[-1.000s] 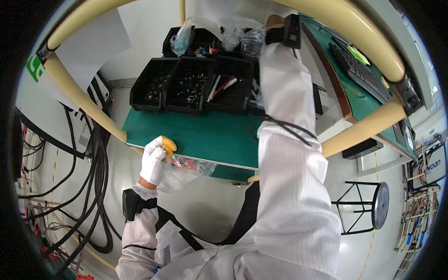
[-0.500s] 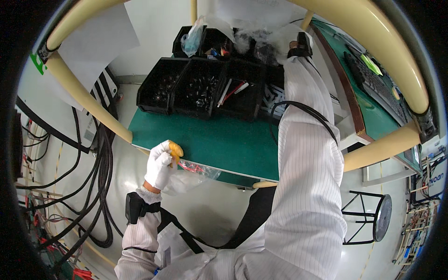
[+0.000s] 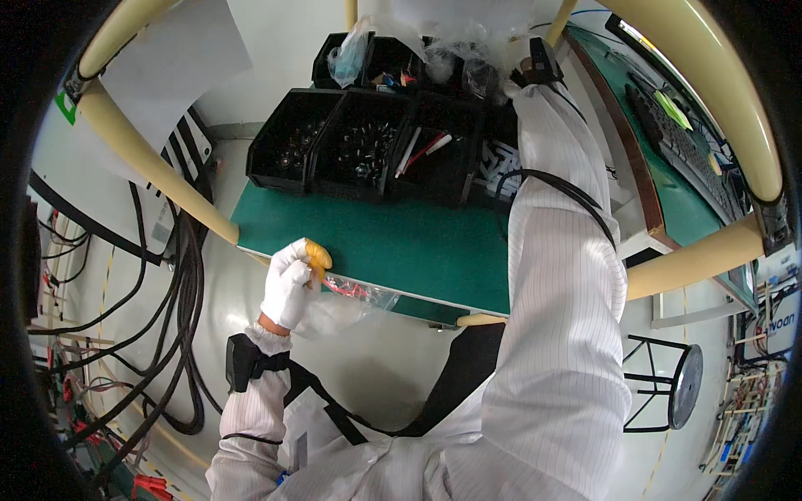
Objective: The person is placing small white medical or industrial components into a plastic bag, sealing it, and then walking to a different station to organize items in bins.
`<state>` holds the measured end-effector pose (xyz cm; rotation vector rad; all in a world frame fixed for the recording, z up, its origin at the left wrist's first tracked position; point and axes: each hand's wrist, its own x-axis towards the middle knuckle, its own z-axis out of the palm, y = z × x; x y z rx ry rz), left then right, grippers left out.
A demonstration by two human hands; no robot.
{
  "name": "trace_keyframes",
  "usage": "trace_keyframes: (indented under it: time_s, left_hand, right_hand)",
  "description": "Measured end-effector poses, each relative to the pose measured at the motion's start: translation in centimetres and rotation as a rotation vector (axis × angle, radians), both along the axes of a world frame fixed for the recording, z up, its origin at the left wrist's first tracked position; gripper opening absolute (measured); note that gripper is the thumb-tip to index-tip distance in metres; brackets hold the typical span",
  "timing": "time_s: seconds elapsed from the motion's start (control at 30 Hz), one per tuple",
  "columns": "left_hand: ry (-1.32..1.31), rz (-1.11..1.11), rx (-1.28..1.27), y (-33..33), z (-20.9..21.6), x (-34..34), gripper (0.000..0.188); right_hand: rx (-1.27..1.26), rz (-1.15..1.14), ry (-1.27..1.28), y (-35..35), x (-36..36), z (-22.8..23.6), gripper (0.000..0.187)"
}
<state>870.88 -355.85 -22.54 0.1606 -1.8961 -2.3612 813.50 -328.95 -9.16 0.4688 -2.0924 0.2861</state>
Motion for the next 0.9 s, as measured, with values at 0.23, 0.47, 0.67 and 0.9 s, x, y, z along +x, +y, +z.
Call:
trace_keyframes:
  time_s: [0.23, 0.47, 0.67, 0.9]
  left_hand:
    - [0.003, 0.032, 0.015, -0.2, 0.0, 0.6, 0.022]
    - [-0.014, 0.08, -0.045, -1.4, -0.6, 1.4, 0.023]
    - [0.062, 0.02, -0.024, 0.1, -0.2, -0.3, 0.022]
    - [0.032, 0.041, 0.016, -0.4, -0.9, 0.2, 0.023]
  right_hand:
    - [-0.001, -0.011, -0.039, -1.8, 0.2, -1.5, 0.034]
    - [-0.008, 0.002, -0.1, -2.3, 8.6, -7.3, 0.033]
    - [0.028, -0.11, -0.046, 1.6, 10.5, -1.9, 0.033]
    - [0.017, -0.112, -0.062, 1.4, 8.5, -2.2, 0.034]
